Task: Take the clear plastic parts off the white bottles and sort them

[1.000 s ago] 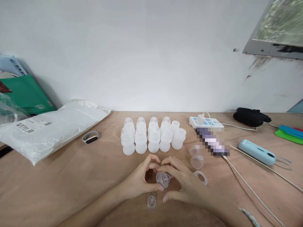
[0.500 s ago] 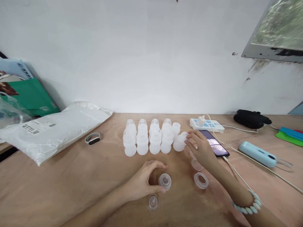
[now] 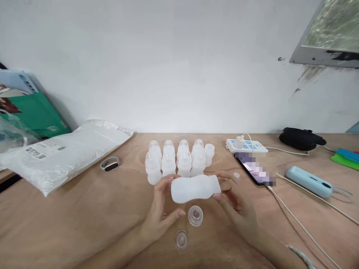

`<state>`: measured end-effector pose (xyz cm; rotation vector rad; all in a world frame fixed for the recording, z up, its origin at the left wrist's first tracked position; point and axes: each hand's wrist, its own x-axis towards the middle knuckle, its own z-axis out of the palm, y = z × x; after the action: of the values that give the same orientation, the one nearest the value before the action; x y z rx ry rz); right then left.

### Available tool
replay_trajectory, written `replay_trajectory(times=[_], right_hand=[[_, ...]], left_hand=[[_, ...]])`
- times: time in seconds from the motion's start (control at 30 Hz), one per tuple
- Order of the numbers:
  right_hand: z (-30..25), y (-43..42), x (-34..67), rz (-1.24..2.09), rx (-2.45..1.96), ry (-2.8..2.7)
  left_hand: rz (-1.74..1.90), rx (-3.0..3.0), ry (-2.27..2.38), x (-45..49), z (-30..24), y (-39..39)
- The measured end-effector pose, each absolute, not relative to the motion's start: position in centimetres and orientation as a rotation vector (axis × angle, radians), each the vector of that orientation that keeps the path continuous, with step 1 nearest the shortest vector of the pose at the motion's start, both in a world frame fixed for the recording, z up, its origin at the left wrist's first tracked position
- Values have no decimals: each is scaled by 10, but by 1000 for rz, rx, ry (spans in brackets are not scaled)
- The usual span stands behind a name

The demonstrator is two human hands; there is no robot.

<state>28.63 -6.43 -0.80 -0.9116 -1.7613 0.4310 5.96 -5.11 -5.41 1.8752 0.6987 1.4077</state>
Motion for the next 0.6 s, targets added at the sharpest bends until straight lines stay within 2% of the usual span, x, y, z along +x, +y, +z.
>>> replay_trajectory(times=[0.13, 0.27, 0.5, 0.6], right_hand=[[-11, -61, 287, 557, -901, -1806], [-16, -59, 285, 757, -1071, -1775], [-24, -61, 273, 570, -1259, -2372], [-23, -58, 276, 574, -1200, -2344]], left_hand=[[1422, 1865, 681, 58, -50, -49], [1457, 1928, 787, 56, -47, -47], [1562, 1806, 957, 55, -44, -45], [1544, 1779, 991, 56, -43, -45]])
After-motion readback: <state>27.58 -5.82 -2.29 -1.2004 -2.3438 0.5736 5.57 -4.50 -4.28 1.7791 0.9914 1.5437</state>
